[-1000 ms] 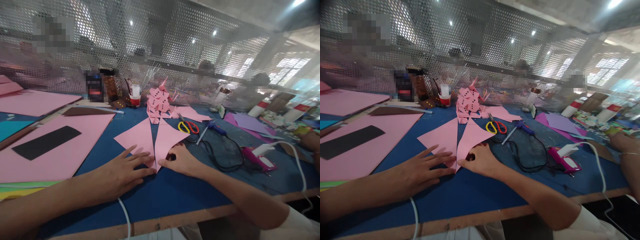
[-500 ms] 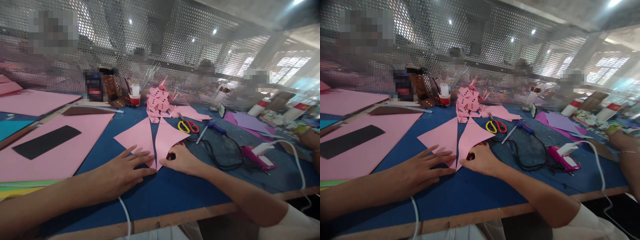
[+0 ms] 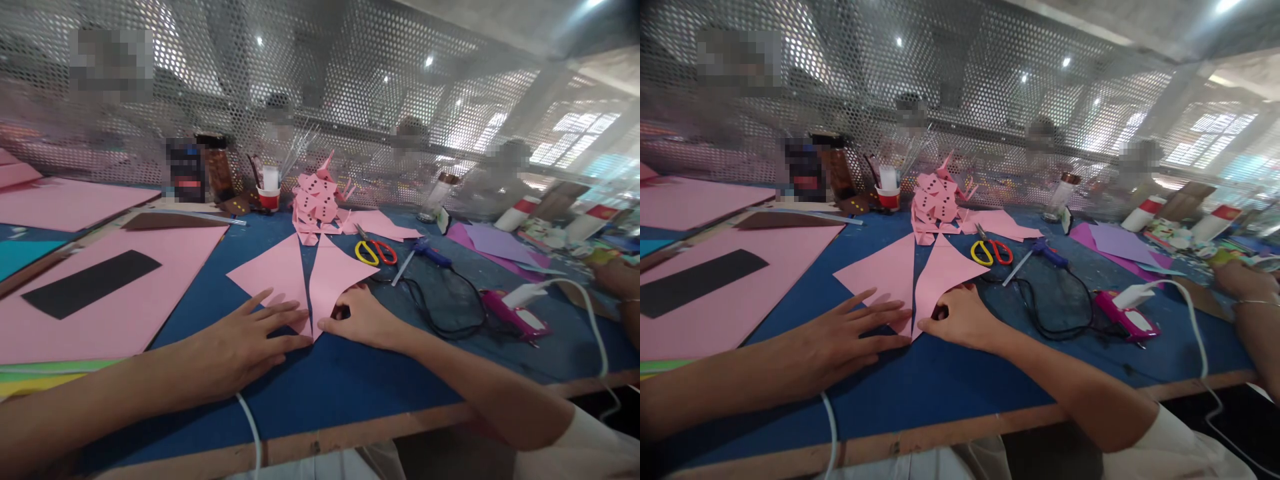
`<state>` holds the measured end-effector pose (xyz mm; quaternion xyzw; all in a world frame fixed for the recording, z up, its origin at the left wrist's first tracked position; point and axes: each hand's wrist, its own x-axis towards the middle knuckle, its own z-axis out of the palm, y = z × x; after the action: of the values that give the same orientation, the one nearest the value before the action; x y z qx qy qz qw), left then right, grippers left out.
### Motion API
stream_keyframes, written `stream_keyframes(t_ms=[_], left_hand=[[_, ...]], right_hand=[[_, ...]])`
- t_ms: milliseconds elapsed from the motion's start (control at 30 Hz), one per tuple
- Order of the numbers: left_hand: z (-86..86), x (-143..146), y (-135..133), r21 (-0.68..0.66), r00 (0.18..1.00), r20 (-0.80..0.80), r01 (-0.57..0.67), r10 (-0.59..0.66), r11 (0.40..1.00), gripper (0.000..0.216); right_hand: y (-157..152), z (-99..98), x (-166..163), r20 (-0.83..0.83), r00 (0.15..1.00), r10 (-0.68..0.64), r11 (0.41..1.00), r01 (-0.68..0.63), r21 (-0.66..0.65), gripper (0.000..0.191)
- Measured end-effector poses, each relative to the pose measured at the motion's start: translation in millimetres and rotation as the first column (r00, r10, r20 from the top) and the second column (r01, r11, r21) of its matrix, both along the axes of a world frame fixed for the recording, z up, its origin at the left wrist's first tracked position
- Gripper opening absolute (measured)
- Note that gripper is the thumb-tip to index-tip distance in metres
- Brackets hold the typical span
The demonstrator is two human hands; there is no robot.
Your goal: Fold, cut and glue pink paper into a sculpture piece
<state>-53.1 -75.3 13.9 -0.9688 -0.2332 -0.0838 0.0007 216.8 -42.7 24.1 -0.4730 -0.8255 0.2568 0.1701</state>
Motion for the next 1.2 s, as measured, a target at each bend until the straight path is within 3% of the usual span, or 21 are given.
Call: stream_keyframes(t_ms=[300,667,800,867,933,1033,1100,1167,1200], left_hand=[[-1.5,0,1,-0.002,1.0,0.008,-0.005,0.005,1.0,0.056],[1.3,-1,2,-0.11,0.995,0.087,-0.032,0.042,0.993,0.049],[1.7,1,4,-0.166,0.972,0.17,-0.132,0.16,0.977,0.046],[2.7,4,5,-0.264,0.931,0.242,-0.208,0.273,0.942,0.047],[5.8,8,6,-0.45,0.868,0.322,-0.213,0.379,0.868,0.054],[15.5,18,5,-0.718,0.775,0.428,-0.021,0.464,0.696,0.062],[23.7,24,5,-0.786,0.723,0.473,0.087,0.503,0.612,0.06],[30.2,26,7,-0.788,0.692,0.491,0.092,0.53,0.609,0.058],[31.9,25,11,-0.764,0.69,0.492,0.049,0.531,0.644,0.057]], right_hand=[[1,0.8,2,0.024,1.0,0.008,1.0,-0.008,0.003,0.021],[3,4.8,9,-0.057,0.997,0.053,0.998,-0.055,-0.022,0.018],[0,9.4,10,-0.12,0.987,0.105,0.994,-0.105,0.011,0.015],[-4,11.6,9,-0.156,0.974,0.167,0.985,-0.158,0.066,0.012],[-9,13.0,8,-0.18,0.948,0.262,0.959,-0.236,0.157,0.013],[-17,13.1,6,-0.163,0.904,0.395,0.903,-0.35,0.249,0.019],[-21,11.8,6,-0.138,0.894,0.425,0.887,-0.382,0.26,0.022],[-22,10.0,6,-0.122,0.901,0.417,0.887,-0.374,0.27,0.028],[-21,9.1,7,-0.12,0.906,0.406,0.889,-0.361,0.283,0.029]])
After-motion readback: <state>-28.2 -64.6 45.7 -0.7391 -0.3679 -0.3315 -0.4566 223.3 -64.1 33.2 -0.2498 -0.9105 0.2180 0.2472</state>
